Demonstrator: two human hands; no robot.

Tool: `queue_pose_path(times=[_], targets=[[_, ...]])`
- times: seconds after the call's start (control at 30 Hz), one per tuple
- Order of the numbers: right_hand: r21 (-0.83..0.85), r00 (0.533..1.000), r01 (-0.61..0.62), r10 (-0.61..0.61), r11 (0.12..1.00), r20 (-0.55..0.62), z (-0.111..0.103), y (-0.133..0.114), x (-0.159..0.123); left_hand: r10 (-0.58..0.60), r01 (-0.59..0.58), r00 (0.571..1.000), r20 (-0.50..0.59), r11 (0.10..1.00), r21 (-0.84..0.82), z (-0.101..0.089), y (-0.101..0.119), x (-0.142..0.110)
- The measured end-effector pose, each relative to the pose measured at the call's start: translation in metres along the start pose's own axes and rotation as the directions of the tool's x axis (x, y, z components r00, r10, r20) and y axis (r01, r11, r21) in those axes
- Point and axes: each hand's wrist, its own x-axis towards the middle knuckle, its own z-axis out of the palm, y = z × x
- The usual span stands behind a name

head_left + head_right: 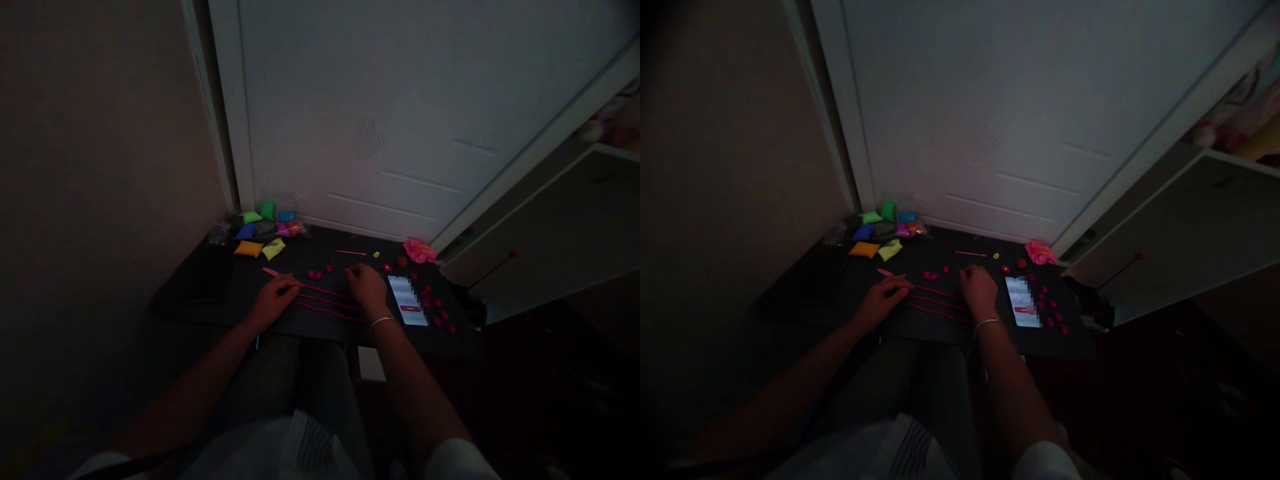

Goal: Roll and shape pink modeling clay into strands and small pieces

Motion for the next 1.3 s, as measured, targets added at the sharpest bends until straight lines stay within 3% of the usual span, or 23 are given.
queue_pose_path(times=[0.17, 0.4, 0.5, 0.6, 0.77, 0.9, 1.13, 1.3], targets=[[0.005, 0.996, 0.02, -0.021, 1.0, 0.088, 0.014, -0.037, 0.016, 0.0, 0.0, 1.0, 0.001, 1.0, 0.006, -0.001, 0.002, 0.0], [-0.027, 0.993, 0.005, -0.002, 1.0, 0.117, 0.015, -0.033, 0.021, -0.002, 0.002, 1.0, 0.0, 1.0, 0.003, 0.0, 0.0, 0.0], [-0.033, 0.997, -0.028, 0.03, 0.999, 0.076, 0.003, -0.008, 0.014, -0.008, 0.008, 1.0, 0.003, 1.0, 0.002, 0.0, 0.0, 0.0], [-0.038, 0.993, -0.116, 0.115, 0.993, -0.024, -0.017, 0.041, 0.009, -0.014, 0.014, 1.0, 0.004, 1.0, 0.003, 0.0, 0.0, 0.0], [-0.054, 0.929, -0.366, 0.362, 0.929, -0.076, -0.049, 0.138, 0.003, -0.011, 0.011, 1.0, 0.0, 1.0, -0.017, 0.001, 0.0, 0.001], [-0.087, 0.875, -0.485, 0.484, 0.87, -0.037, -0.055, 0.186, 0.0, -0.007, 0.007, 1.0, -0.009, 1.0, -0.018, 0.001, 0.001, 0.0], [-0.108, 0.859, -0.509, 0.512, 0.854, 0.007, -0.046, 0.214, 0.004, -0.012, 0.012, 1.0, -0.012, 1.0, -0.005, 0.001, 0.002, 0.0], [-0.141, 0.858, -0.507, 0.514, 0.85, 0.011, -0.057, 0.199, 0.005, -0.005, 0.005, 1.0, -0.005, 1.0, -0.011, 0.001, 0.001, 0.0]])
